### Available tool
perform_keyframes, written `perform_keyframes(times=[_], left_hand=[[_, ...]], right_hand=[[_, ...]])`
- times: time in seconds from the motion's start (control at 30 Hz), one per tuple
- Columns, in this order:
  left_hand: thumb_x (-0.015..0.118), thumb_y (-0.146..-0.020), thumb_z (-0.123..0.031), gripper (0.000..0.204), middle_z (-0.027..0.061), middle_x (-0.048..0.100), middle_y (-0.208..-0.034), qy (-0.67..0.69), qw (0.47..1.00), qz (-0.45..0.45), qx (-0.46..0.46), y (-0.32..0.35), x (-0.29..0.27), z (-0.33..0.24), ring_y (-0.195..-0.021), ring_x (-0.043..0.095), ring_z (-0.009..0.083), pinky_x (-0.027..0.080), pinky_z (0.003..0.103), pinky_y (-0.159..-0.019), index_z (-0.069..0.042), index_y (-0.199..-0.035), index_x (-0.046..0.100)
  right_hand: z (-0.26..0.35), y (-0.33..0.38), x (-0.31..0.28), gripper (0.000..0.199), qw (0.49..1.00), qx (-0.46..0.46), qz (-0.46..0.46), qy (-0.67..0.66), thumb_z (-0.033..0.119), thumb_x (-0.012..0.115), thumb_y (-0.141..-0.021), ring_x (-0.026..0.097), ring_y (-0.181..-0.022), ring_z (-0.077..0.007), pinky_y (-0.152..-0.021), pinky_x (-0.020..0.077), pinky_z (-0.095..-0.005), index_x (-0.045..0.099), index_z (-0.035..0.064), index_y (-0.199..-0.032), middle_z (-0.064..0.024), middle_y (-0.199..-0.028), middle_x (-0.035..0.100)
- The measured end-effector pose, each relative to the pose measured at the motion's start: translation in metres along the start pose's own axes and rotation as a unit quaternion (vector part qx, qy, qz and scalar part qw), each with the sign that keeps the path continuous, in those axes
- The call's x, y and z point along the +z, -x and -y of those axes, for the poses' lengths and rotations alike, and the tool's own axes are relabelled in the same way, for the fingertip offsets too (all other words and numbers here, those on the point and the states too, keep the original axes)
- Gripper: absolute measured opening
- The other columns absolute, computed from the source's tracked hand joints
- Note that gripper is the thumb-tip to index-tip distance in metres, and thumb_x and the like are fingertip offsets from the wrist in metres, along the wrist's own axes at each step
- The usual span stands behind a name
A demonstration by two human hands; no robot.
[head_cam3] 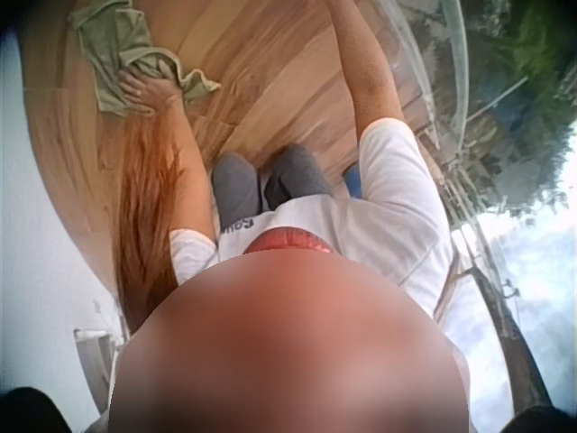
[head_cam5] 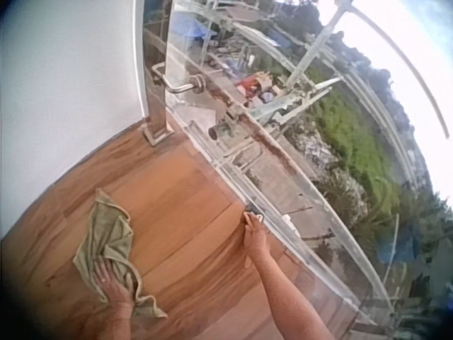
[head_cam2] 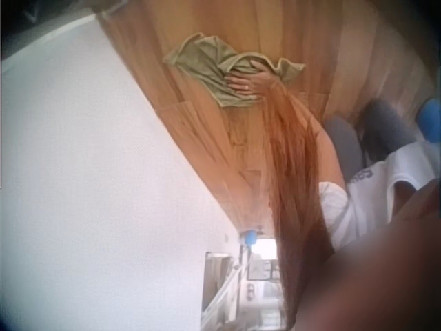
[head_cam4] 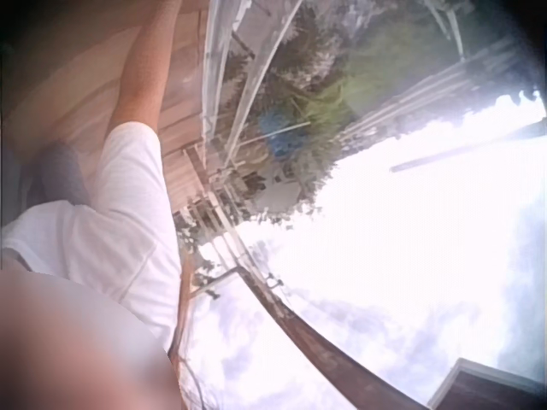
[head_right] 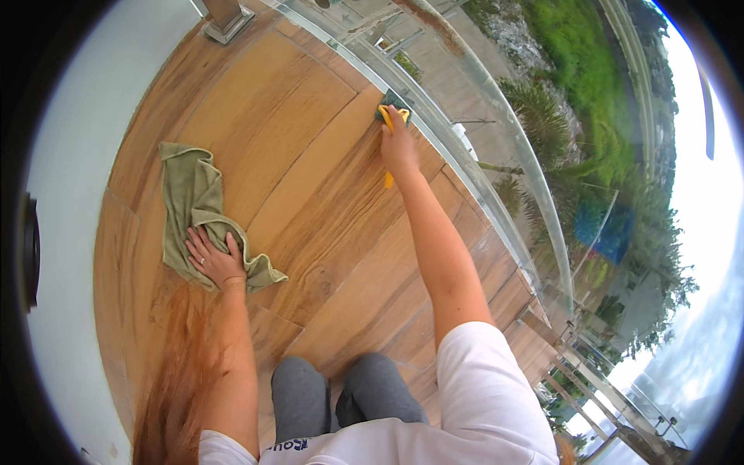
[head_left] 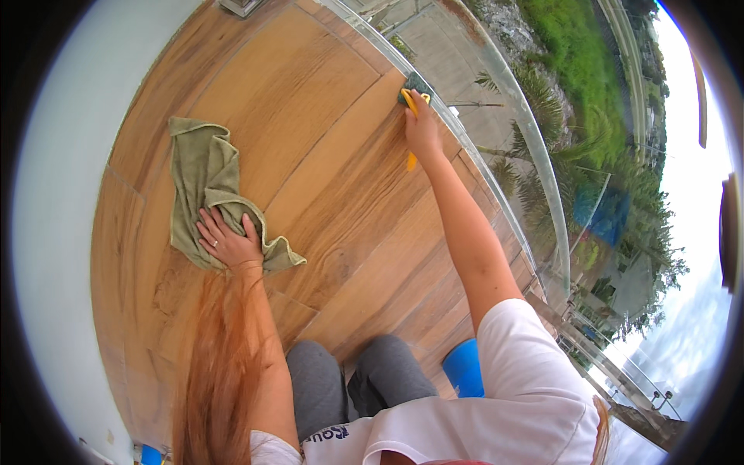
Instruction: The person kneels on a tiled floor and scrubs the surface with a sponge and cleaning solution from a bottle. They wipe the area with a cloth and repeat the process across different sections of the floor.
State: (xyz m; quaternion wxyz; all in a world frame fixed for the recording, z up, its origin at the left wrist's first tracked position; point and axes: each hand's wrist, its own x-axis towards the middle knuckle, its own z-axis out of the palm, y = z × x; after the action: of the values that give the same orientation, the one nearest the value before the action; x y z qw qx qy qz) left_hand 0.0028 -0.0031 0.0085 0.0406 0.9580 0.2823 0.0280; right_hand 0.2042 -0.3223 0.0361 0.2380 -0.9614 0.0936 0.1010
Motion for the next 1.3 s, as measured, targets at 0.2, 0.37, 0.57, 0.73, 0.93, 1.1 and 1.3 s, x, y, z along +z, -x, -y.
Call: perform_keyframes(times=[0.2,0.37,0.57,0.73,0.93,1.1,1.3], left_hand=[[0.039,-0.085,-0.048,0.065,0.0081,0.022,-0.143,-0.006,1.0,-0.001,-0.005,0.004,-0.001,0.008,-0.13,0.019,0.0315,0.013,0.048,-0.105,-0.008,-0.135,0.029],[0.039,-0.085,-0.048,0.065,0.0082,0.022,-0.143,-0.002,1.0,-0.003,0.006,0.002,0.001,0.0,-0.13,0.02,0.0315,0.014,0.048,-0.105,-0.008,-0.135,0.029],[0.039,-0.085,-0.047,0.065,0.0081,0.022,-0.143,-0.007,1.0,0.006,-0.006,0.005,0.002,0.004,-0.13,0.019,0.0313,0.013,0.048,-0.105,-0.007,-0.135,0.029],[0.039,-0.085,-0.047,0.065,0.008,0.022,-0.143,0.003,1.0,0.002,0.005,0.003,0.0,0.003,-0.13,0.019,0.0315,0.013,0.048,-0.105,-0.007,-0.135,0.029],[0.039,-0.086,-0.047,0.064,0.0077,0.022,-0.143,-0.006,1.0,0.0,0.005,0.003,0.001,0.003,-0.13,0.02,0.0315,0.014,0.048,-0.105,-0.007,-0.135,0.029],[0.039,-0.086,-0.047,0.064,0.0074,0.022,-0.143,-0.01,1.0,0.005,-0.004,0.005,0.0,0.008,-0.13,0.019,0.0314,0.013,0.048,-0.105,-0.007,-0.135,0.028],[0.039,-0.086,-0.047,0.064,0.0076,0.022,-0.143,0.004,1.0,-0.004,0.007,0.001,0.002,0.001,-0.13,0.019,0.0318,0.013,0.049,-0.105,-0.008,-0.135,0.028]], right_hand=[[-0.065,0.059,-0.014,0.042,0.999,0.036,-0.014,0.007,0.024,0.047,-0.088,0.056,-0.097,-0.0346,-0.08,0.0455,-0.039,0.039,0.0224,-0.129,-0.0173,-0.109,0.057],[0.025,0.01,0.002,0.042,0.998,0.059,0.003,-0.009,0.029,0.043,-0.089,0.056,-0.092,-0.0365,-0.076,0.0455,-0.0413,0.038,0.0231,-0.129,-0.0205,-0.102,0.059],[-0.025,0.045,-0.015,0.044,0.997,0.05,0.048,0.046,0.027,0.045,-0.088,0.057,-0.091,-0.0359,-0.074,0.0466,-0.0413,0.037,0.0223,-0.131,-0.0172,-0.102,0.06],[-0.027,0.047,-0.009,0.042,0.999,0.014,0.003,0.039,0.026,0.046,-0.088,0.058,-0.091,-0.0361,-0.075,0.0464,-0.0417,0.039,0.0249,-0.129,-0.0183,-0.1,0.06],[0.001,0.024,-0.011,0.041,0.998,0.041,0.038,0.038,0.026,0.046,-0.088,0.058,-0.088,-0.0355,-0.074,0.0466,-0.0423,0.04,0.0241,-0.128,-0.0191,-0.096,0.061],[-0.013,0.079,-0.01,0.04,0.994,0.06,0.08,0.049,0.028,0.044,-0.088,0.059,-0.086,-0.0351,-0.072,0.0468,-0.0424,0.041,0.0234,-0.128,-0.0193,-0.094,0.061],[0.001,0.015,-0.022,0.04,0.99,0.101,0.035,0.089,0.027,0.044,-0.088,0.059,-0.087,-0.0348,-0.073,0.0479,-0.042,0.04,0.0239,-0.128,-0.0184,-0.093,0.062]])
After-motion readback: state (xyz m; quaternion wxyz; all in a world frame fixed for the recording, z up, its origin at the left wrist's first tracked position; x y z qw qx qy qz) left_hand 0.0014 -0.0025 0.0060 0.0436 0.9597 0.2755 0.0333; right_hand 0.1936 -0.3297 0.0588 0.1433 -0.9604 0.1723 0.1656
